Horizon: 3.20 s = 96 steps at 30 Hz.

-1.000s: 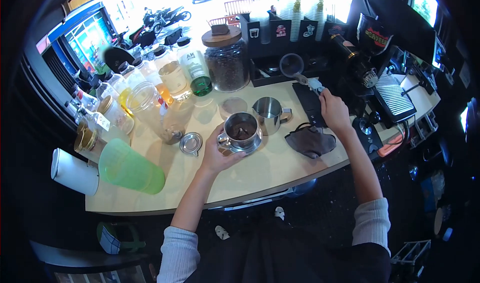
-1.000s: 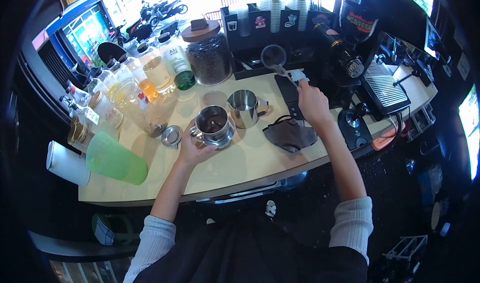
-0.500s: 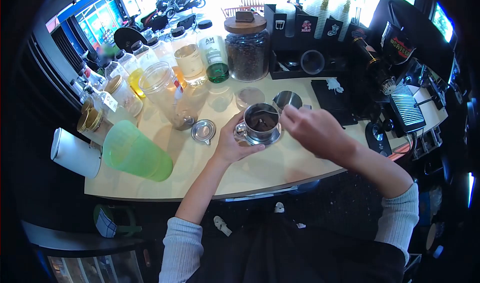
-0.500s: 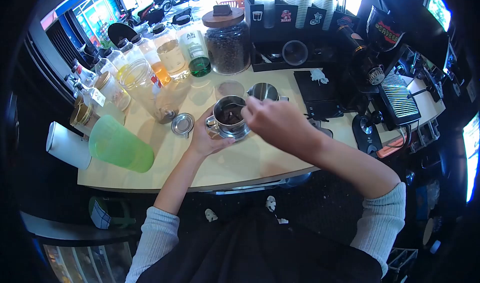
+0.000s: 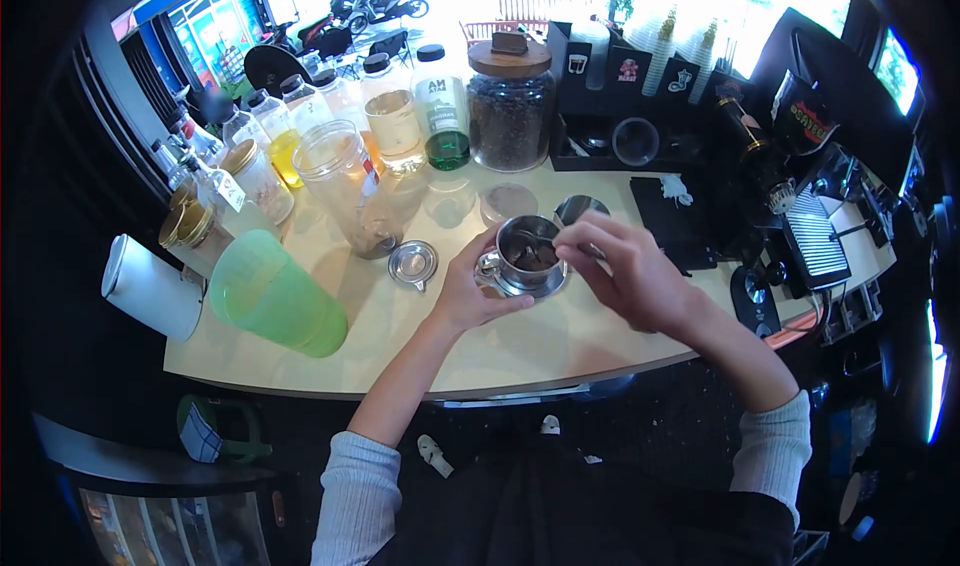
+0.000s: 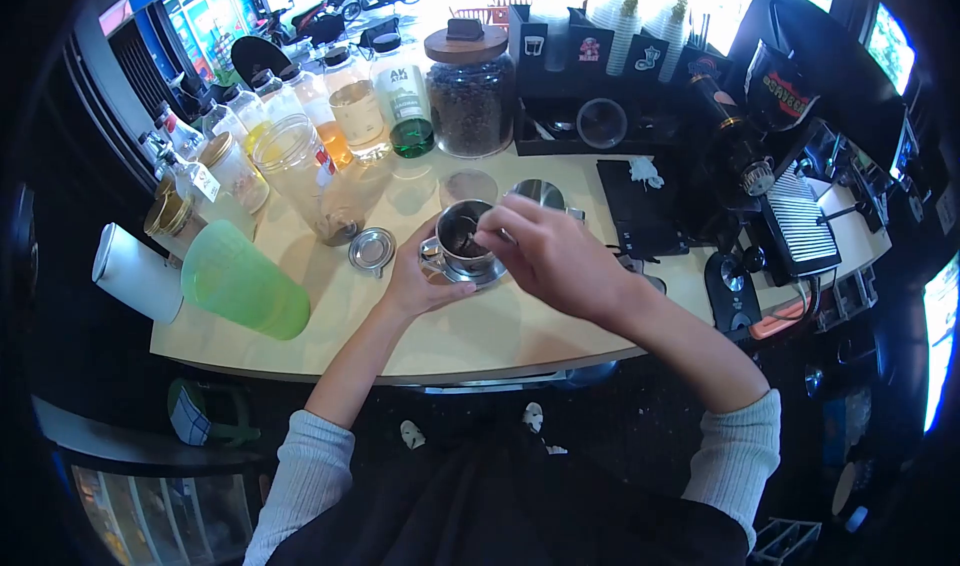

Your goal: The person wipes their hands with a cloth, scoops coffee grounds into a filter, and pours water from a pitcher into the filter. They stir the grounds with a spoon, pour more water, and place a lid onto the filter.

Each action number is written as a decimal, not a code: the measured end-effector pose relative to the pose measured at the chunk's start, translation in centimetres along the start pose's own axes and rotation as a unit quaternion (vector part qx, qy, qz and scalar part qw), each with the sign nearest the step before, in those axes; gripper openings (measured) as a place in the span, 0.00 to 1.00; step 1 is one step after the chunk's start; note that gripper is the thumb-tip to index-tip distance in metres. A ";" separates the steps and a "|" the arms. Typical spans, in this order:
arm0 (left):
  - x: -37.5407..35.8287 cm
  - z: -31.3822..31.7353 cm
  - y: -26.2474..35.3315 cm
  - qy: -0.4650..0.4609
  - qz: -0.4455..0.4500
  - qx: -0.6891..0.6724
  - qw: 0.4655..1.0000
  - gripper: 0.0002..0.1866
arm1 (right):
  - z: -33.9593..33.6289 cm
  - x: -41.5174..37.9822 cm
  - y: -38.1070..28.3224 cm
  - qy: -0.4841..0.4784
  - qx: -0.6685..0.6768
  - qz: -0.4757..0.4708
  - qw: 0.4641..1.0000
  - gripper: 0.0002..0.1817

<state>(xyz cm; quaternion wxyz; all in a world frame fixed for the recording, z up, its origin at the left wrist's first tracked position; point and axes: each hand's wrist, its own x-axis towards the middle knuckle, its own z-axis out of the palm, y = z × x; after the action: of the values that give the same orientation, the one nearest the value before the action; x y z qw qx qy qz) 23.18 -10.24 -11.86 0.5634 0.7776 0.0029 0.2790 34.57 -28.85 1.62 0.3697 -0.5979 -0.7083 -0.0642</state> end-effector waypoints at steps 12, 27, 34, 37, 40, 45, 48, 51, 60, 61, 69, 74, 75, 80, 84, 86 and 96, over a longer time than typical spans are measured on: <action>-0.1 0.1 -0.1 0.019 -0.008 -0.001 1.000 0.54 | 2.7 -3.6 -0.2 -0.012 -0.152 -0.129 0.980 0.15; 0.0 0.2 0.1 0.019 -0.016 -0.016 1.000 0.54 | 2.9 -3.4 -0.1 -0.041 -0.123 -0.114 0.985 0.17; 0.0 0.2 -0.2 0.018 0.000 0.007 1.000 0.54 | 2.3 -3.2 0.0 -0.016 -0.125 -0.075 0.989 0.18; 0.1 0.2 0.0 0.017 -0.016 -0.012 1.000 0.55 | 2.4 -3.4 0.1 -0.012 -0.089 -0.082 0.992 0.17; 0.0 0.0 0.0 0.015 -0.004 0.000 1.000 0.55 | 1.5 -3.4 0.1 -0.016 -0.058 -0.025 0.998 0.17; 0.0 0.1 0.1 0.013 -0.003 0.006 1.000 0.54 | 1.0 -3.2 -0.4 -0.014 -0.005 0.034 0.999 0.15; 0.1 0.0 0.2 0.005 -0.007 0.017 1.000 0.54 | 0.8 -3.3 0.5 -0.007 0.014 0.059 0.998 0.14; 0.1 -0.1 -0.1 0.009 -0.003 0.027 1.000 0.54 | 0.3 -3.0 0.8 -0.003 0.036 0.071 0.997 0.13; 0.0 0.0 -0.3 0.016 -0.005 0.009 1.000 0.53 | -0.2 -3.0 1.2 -0.004 0.074 0.059 0.996 0.10; 0.0 0.0 -0.3 0.016 -0.006 0.009 1.000 0.53 | -0.3 -3.0 1.2 -0.016 0.099 0.054 0.994 0.11; 0.1 0.1 -0.2 0.013 -0.007 0.004 1.000 0.53 | -0.2 -3.6 2.3 -0.007 0.216 0.162 0.963 0.09; 0.1 0.1 0.0 0.010 -0.011 0.004 1.000 0.53 | -0.1 -3.5 2.7 0.016 0.296 0.216 0.930 0.10; 0.2 0.0 0.0 0.008 -0.010 0.010 1.000 0.53 | -0.2 -3.7 2.8 -0.001 0.313 0.218 0.924 0.10; 0.3 0.0 -0.4 0.005 -0.013 -0.003 1.000 0.53 | -0.4 -3.7 3.7 0.024 0.402 0.214 0.890 0.11; 0.3 0.1 0.2 0.008 -0.021 0.002 1.000 0.53 | -0.7 -3.3 3.7 -0.003 0.349 0.222 0.911 0.11; 0.3 -0.1 0.0 0.005 -0.020 0.012 1.000 0.53 | -0.7 -3.2 3.7 -0.008 0.363 0.211 0.908 0.11; 0.0 0.0 0.3 0.027 -0.027 0.029 0.999 0.56 | -0.2 -3.3 3.6 0.024 0.312 0.203 0.928 0.10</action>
<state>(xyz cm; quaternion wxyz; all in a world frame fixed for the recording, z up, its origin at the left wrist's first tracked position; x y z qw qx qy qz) 23.06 -10.32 -11.55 0.5477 0.7854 0.0474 0.2843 37.90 -30.63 -1.48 0.5597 -0.5816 -0.5469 0.2222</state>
